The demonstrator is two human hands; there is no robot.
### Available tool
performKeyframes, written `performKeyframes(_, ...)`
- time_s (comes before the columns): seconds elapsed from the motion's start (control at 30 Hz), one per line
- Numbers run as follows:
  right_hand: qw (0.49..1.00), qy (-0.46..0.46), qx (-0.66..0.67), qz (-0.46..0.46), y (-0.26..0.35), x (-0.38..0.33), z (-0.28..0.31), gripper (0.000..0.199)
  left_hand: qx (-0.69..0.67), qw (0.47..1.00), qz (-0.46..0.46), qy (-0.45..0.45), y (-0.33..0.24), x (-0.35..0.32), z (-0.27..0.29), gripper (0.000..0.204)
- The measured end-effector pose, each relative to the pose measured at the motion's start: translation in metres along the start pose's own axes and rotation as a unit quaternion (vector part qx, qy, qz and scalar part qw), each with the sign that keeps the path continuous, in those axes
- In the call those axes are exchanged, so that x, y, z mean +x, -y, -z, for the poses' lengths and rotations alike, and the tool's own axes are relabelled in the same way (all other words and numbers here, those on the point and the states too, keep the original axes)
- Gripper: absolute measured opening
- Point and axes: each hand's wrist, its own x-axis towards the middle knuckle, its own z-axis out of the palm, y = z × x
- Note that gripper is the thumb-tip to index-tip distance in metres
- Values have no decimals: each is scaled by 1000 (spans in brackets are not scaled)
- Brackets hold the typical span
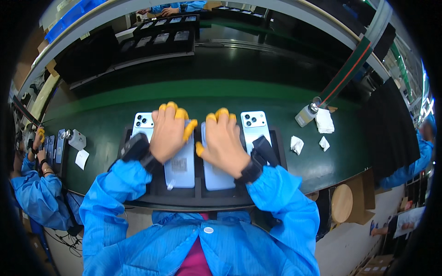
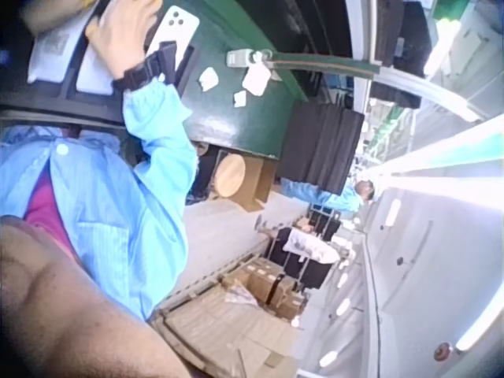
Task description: The recorder cleans the back and camera modules of multiple smartphones using a cloth and liquid, then inspects them for quality.
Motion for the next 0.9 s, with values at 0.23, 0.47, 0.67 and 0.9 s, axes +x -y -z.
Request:
performKeyframes(0.23,996,-92,-2,-6,-53,14,15,53,-1,998,48,-46,25,22,-26,32)
performKeyframes(0.47,990,135,35,-20,-72,-65,90,21,-72,995,-8,-63,8,12,16,25)
performKeyframes(0.67,991,136,5,3,-59,-90,60,26,-227,958,-157,74,-42,-6,15,27)
performKeyframes(0.9,988,150,11,39,-63,-87,61,23,-271,915,-257,152,-82,-21,0,33)
